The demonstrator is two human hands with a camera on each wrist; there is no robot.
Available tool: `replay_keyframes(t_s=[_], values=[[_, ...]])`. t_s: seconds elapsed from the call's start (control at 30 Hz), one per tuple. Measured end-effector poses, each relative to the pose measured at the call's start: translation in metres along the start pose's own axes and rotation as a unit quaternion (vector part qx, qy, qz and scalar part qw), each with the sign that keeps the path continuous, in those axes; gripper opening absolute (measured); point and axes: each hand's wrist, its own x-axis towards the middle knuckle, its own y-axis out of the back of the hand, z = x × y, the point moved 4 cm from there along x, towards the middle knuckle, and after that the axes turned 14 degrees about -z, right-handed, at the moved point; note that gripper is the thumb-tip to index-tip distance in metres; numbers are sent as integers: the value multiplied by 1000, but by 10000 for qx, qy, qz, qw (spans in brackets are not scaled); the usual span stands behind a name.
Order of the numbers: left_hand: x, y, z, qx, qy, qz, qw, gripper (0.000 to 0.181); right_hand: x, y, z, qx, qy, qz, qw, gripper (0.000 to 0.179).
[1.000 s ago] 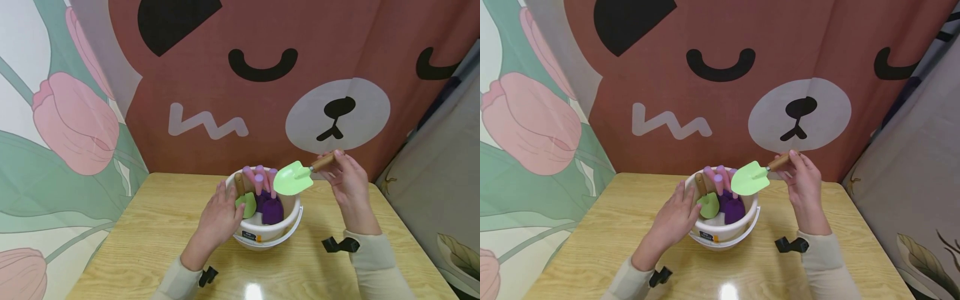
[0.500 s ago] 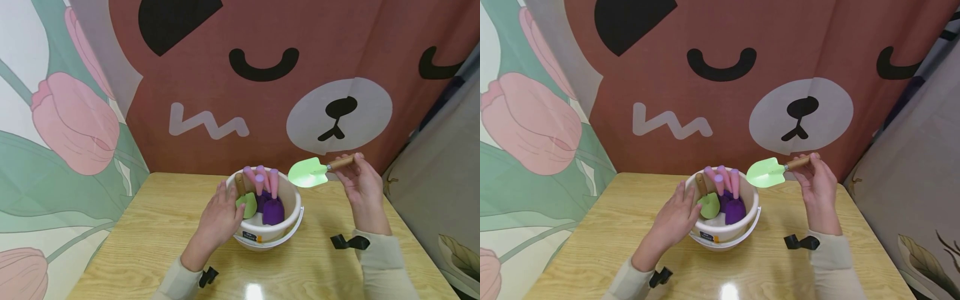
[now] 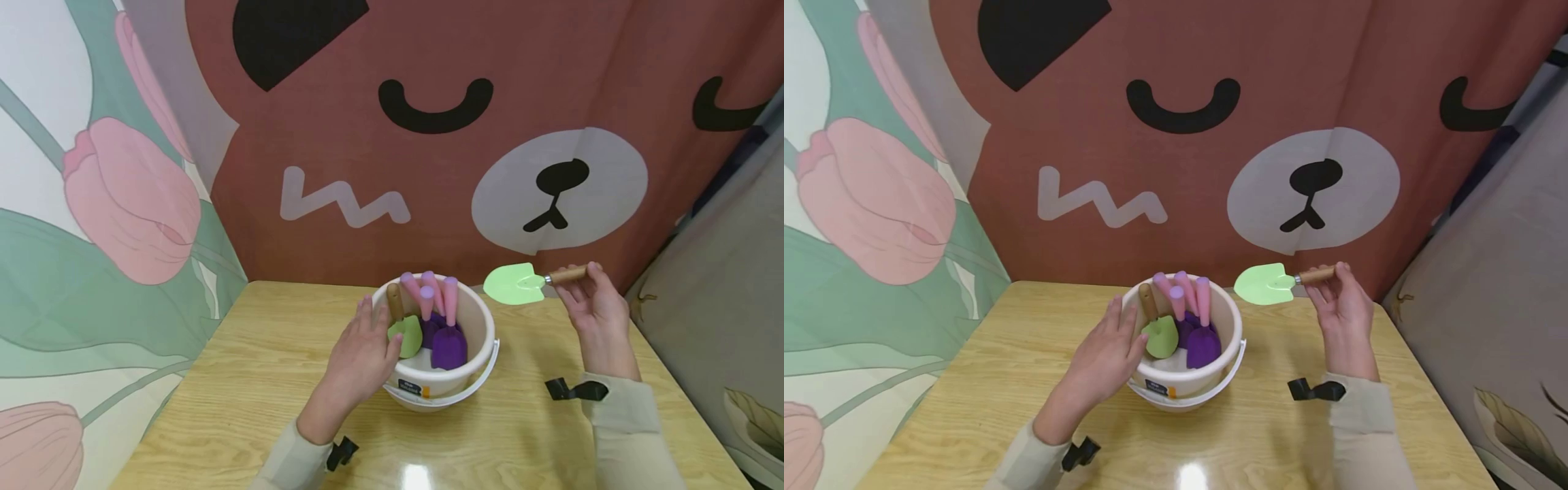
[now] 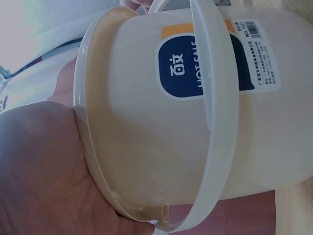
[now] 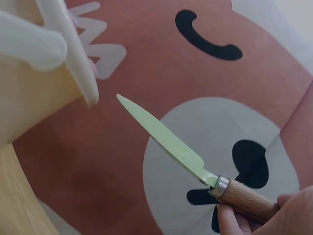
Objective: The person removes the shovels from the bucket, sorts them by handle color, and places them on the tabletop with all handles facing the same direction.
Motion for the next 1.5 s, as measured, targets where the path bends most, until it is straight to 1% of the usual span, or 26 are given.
replay_keyframes(t_s=[0.2,0.37,0.63,0.73,0.83,1.03,1.13,1.3,1.5], values=[[0,1,0,18,-18,0,10000,67,11,14,-1,91,-57,209,9997,35],[-1,0,1,38,-28,2,10000,66,21,27,0,-54,-2,619,9981,37],[-1,-2,0,47,-9,40,10000,66,41,49,1,-346,-28,1358,9901,51],[-1,-2,0,57,-1,42,10000,66,46,60,1,-432,-5,1576,9866,52],[-1,-2,0,83,4,19,10000,67,49,71,2,-421,21,1728,9840,48],[-2,-2,1,127,15,14,9999,67,56,85,5,-481,-3,1794,9826,39],[-3,-1,1,114,19,16,9999,67,61,89,7,-543,-58,1765,9828,39],[-3,-1,1,86,14,29,10000,66,69,92,9,-675,-121,1807,9811,45],[-2,-1,2,83,-15,20,10000,67,77,104,12,-849,-402,1732,9804,53]])
